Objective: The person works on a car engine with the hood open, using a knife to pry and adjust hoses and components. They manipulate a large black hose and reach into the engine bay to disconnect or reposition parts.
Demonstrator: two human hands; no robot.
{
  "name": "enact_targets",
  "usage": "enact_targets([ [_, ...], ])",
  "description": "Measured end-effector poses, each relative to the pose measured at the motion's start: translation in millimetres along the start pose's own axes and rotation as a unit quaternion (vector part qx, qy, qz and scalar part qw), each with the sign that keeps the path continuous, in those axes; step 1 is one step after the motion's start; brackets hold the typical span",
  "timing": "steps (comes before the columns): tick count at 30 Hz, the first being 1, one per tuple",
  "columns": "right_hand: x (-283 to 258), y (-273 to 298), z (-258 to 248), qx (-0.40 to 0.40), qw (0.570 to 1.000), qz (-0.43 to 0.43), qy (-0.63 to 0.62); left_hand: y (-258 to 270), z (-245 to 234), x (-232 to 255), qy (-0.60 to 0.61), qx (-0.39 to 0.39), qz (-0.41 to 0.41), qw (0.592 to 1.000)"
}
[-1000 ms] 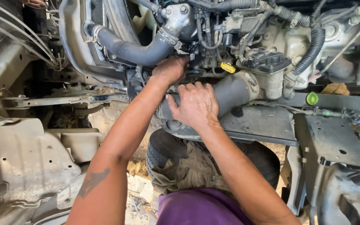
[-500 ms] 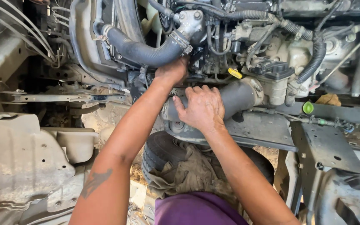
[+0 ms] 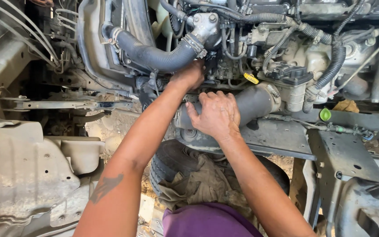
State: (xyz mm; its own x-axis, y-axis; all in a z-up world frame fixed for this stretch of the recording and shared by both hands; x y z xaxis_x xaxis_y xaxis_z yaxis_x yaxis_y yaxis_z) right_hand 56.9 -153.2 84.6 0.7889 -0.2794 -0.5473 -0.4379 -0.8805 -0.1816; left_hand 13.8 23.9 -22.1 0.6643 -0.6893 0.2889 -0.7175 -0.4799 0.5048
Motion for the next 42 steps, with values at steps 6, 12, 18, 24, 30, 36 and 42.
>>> enact_targets([
  [6, 1, 0, 0, -0.022, 1.000, 0.009, -0.001, -4, 8, -3, -0.002, -0.003, 0.003, 1.000],
  [12, -1, -1, 2, -0.017, 1.000, 0.012, 0.005, -3, 11, -9, -0.008, 0.003, 0.004, 1.000],
  [18, 0, -1, 1, -0.036, 0.999, 0.021, -0.003, -1, 24, -11, -0.011, -0.004, 0.009, 1.000],
  [24, 3, -2, 5, -0.016, 1.000, 0.025, 0.002, -16, 25, -10, -0.018, 0.011, 0.018, 1.000],
  [30, 3, 0, 7, -0.024, 0.999, 0.028, 0.003, -16, 36, -18, -0.015, 0.016, 0.021, 1.000],
  [36, 2, -5, 3, -0.052, 0.997, 0.047, 0.026, -28, 28, -13, 0.009, 0.057, 0.062, 0.996],
  [42, 1, -4, 1, -0.063, 0.995, 0.064, 0.033, 5, 1, -11, 0.066, 0.049, 0.100, 0.992],
])
Point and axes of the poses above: each hand's wrist, its own y-axis away from the middle knuckle, its own z-axis out of the palm, x = y × z, the point moved 4 cm from there along -y, towards the middle knuckle, and after that the axes turned 10 degrees about z, right-handed, at the moved point
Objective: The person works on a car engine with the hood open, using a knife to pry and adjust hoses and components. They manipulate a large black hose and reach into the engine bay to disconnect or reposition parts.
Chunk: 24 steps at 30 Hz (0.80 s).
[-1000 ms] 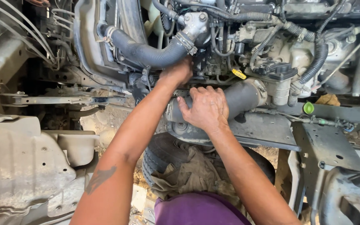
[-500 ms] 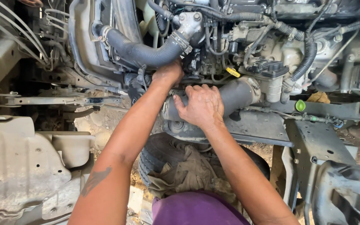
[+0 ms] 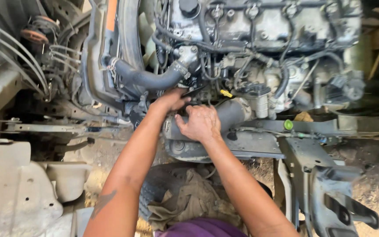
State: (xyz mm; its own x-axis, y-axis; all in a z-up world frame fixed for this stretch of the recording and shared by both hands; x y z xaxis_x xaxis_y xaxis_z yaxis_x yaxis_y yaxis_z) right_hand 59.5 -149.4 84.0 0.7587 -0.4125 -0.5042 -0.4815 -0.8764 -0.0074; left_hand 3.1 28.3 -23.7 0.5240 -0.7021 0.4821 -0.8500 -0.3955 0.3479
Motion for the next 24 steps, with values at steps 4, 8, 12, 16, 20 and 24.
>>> enact_targets([
  [4, 0, -2, 0, -0.059, 0.998, 0.031, 0.004, 46, -19, 14, 0.021, -0.019, -0.045, 0.999],
  [8, -2, -7, -4, -0.075, 0.995, 0.053, 0.030, 98, -53, 43, 0.026, 0.013, -0.069, 0.997],
  [12, -1, -3, -1, -0.092, 0.993, 0.058, 0.043, 112, -30, 31, 0.059, 0.153, -0.117, 0.980],
  [16, 14, -12, 31, -0.090, 0.993, 0.059, 0.042, 125, -11, 25, 0.035, 0.361, -0.079, 0.928],
  [20, -7, 0, -7, -0.070, 0.994, 0.069, 0.048, 138, -12, 29, 0.016, 0.450, -0.032, 0.892],
  [24, -8, -1, -6, -0.075, 0.991, 0.089, 0.069, 133, -7, 18, 0.015, 0.468, -0.047, 0.882],
])
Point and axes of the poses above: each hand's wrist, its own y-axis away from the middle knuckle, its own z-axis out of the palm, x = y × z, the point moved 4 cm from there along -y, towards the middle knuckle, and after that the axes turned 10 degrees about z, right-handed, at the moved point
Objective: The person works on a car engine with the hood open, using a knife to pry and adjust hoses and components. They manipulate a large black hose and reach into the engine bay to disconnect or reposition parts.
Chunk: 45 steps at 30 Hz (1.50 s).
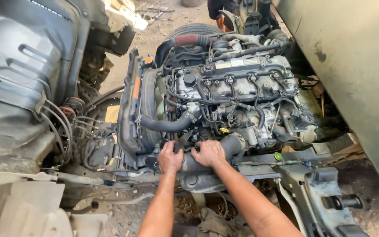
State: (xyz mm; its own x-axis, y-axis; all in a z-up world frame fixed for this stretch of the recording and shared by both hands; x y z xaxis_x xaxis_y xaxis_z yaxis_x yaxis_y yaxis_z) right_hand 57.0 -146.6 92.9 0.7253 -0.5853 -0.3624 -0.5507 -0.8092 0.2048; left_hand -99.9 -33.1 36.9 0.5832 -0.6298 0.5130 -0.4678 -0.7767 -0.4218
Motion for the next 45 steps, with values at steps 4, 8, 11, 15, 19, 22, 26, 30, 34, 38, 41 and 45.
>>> enact_targets([
  [4, -2, 8, -12, -0.011, 1.000, 0.008, -0.008, -2, -4, 7, 0.002, -0.028, -0.015, 0.999],
  [8, -1, 6, -15, -0.005, 1.000, 0.014, -0.007, -11, -1, 6, 0.003, -0.060, -0.022, 0.998],
  [11, -2, 10, -16, -0.015, 1.000, 0.016, -0.013, -10, -3, 7, 0.002, -0.112, -0.075, 0.991],
  [15, -3, 16, -23, -0.017, 1.000, 0.014, -0.018, -12, -7, 13, -0.008, -0.140, -0.100, 0.985],
  [19, -3, 18, -24, -0.011, 1.000, 0.014, -0.022, -13, -10, 18, -0.008, -0.147, -0.110, 0.983],
  [22, -3, 15, -22, -0.011, 0.999, 0.017, -0.025, -13, -11, 17, -0.007, -0.153, -0.114, 0.982],
  [26, -2, 14, -20, -0.013, 1.000, 0.015, -0.025, -15, -20, 25, -0.008, -0.163, -0.119, 0.979],
  [30, 4, 10, -2, 0.007, 1.000, -0.018, -0.013, -10, -23, 27, -0.016, -0.158, -0.107, 0.982],
  [34, -5, 41, -26, -0.015, 0.993, -0.119, 0.011, -13, -24, 29, -0.014, -0.147, -0.095, 0.984],
  [38, 7, 19, -7, -0.047, 0.967, -0.206, 0.144, -12, -24, 29, -0.014, -0.149, -0.098, 0.984],
  [41, 11, 8, 5, -0.066, 0.968, -0.186, 0.156, -13, -30, 31, -0.006, -0.155, -0.103, 0.983],
  [45, 12, 15, 1, -0.054, 0.970, -0.187, 0.145, -13, -29, 32, 0.005, -0.164, -0.122, 0.979],
])
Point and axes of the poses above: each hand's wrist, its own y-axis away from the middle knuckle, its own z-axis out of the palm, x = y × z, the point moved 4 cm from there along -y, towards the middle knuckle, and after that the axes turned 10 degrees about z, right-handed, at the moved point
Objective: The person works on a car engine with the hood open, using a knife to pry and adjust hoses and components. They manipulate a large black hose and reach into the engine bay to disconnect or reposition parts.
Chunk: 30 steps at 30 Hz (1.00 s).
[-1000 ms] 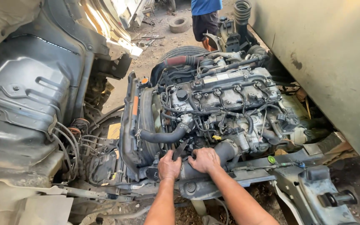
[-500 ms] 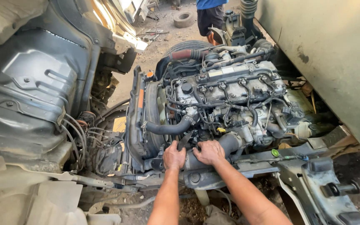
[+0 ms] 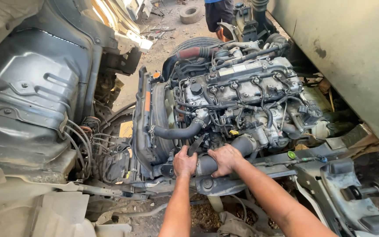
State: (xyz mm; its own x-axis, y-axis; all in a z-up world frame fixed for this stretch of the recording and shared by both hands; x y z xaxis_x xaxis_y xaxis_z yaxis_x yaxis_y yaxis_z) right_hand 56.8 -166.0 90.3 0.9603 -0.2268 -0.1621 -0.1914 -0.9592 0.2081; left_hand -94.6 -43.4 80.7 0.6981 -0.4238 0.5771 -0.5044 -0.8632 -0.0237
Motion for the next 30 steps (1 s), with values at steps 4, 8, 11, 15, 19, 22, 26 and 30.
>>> enact_targets([
  [4, -2, 3, -4, -0.009, 1.000, 0.006, -0.004, -1, 3, -4, -0.006, -0.003, -0.008, 1.000],
  [8, -4, 7, -8, -0.019, 1.000, 0.016, -0.002, 0, 3, -4, 0.000, -0.005, 0.000, 1.000],
  [11, -5, 11, -14, -0.006, 1.000, 0.017, -0.005, 0, 0, -1, 0.005, -0.001, 0.005, 1.000],
  [15, -4, 9, -14, -0.004, 1.000, 0.014, -0.003, -1, 0, -1, 0.008, -0.002, 0.006, 1.000],
  [19, -4, 8, -12, -0.007, 1.000, 0.014, 0.011, 3, -5, 5, 0.012, -0.014, 0.000, 1.000],
  [22, -5, 8, -13, -0.011, 1.000, 0.015, 0.012, 3, -5, 4, 0.006, -0.016, -0.005, 1.000],
  [26, -4, 8, -11, -0.002, 1.000, 0.015, 0.013, 5, -7, 5, 0.006, -0.019, -0.003, 1.000],
  [30, -2, 5, -8, 0.003, 1.000, 0.019, 0.006, 5, -11, 8, 0.011, -0.021, -0.004, 1.000],
])
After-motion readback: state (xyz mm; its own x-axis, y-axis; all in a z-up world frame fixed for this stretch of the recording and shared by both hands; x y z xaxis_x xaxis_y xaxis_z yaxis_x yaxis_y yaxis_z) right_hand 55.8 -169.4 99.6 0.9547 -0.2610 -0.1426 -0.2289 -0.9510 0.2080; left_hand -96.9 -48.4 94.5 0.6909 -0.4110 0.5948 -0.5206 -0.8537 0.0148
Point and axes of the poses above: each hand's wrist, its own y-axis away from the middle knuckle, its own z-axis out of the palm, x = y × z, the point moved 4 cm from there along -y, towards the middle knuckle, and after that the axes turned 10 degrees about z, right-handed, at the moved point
